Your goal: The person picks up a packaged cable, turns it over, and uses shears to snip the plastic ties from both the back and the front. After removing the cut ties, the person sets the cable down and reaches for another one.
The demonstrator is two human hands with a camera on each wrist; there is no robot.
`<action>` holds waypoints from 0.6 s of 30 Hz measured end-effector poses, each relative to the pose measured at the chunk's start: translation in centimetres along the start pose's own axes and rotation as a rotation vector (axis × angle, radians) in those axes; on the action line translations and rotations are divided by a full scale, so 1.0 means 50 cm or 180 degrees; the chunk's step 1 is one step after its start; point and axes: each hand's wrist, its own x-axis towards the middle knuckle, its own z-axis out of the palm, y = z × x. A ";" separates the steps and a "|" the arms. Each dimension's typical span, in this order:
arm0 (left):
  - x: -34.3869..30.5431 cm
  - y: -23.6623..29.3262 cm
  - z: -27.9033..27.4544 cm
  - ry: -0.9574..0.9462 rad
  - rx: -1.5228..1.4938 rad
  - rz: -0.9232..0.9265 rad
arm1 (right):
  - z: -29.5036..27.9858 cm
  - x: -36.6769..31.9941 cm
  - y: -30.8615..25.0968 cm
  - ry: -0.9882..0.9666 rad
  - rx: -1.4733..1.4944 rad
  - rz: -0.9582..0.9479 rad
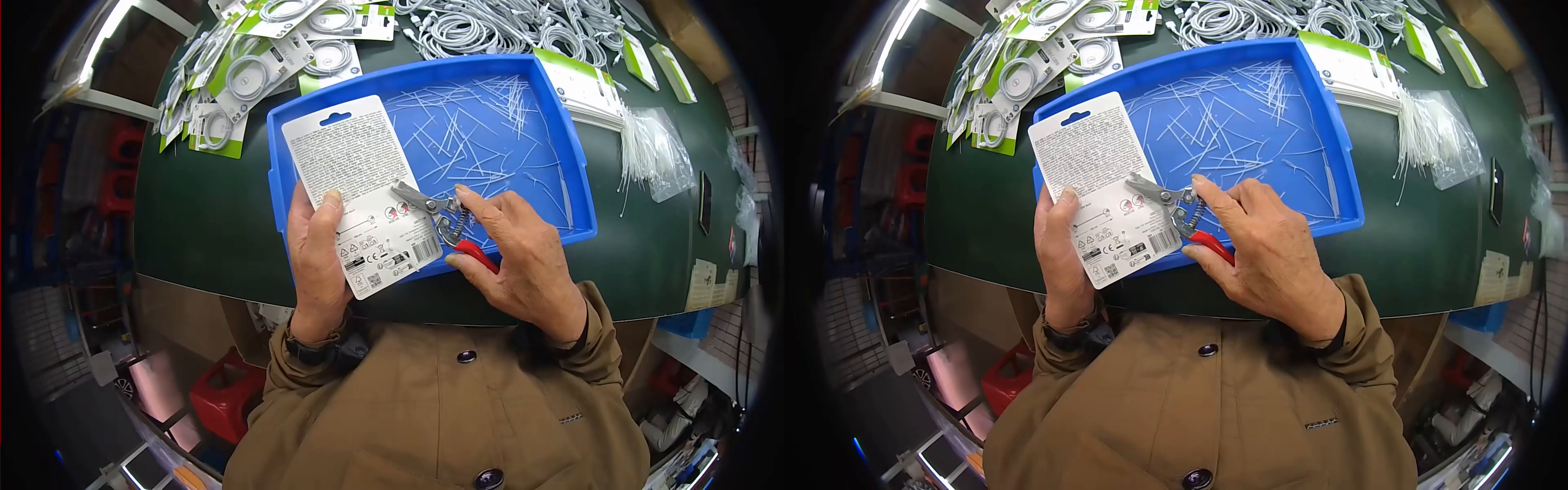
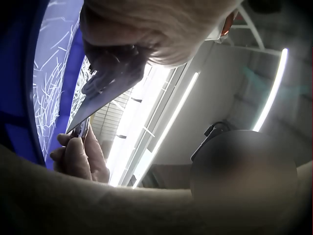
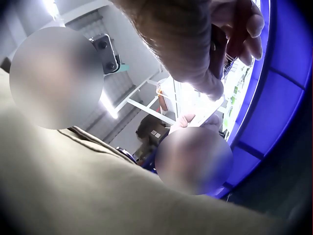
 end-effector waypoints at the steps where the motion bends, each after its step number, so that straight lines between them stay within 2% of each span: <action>1: -0.001 -0.005 -0.001 -0.0013 0.0047 0.0013 | 0.002 0.000 0.000 0.0015 -0.0012 0.0009; 6: -0.005 -0.016 0.000 -0.0061 0.0011 0.0040 | 0.015 -0.002 0.000 0.0182 -0.0207 -0.0043; 12: -0.007 -0.025 0.007 -0.0073 0.0018 0.0058 | 0.011 -0.005 -0.002 0.0033 0.0227 0.0234; 18: -0.013 -0.041 0.014 -0.0188 -0.0147 0.0214 | 0.009 -0.012 -0.002 0.0315 -0.0068 -0.0012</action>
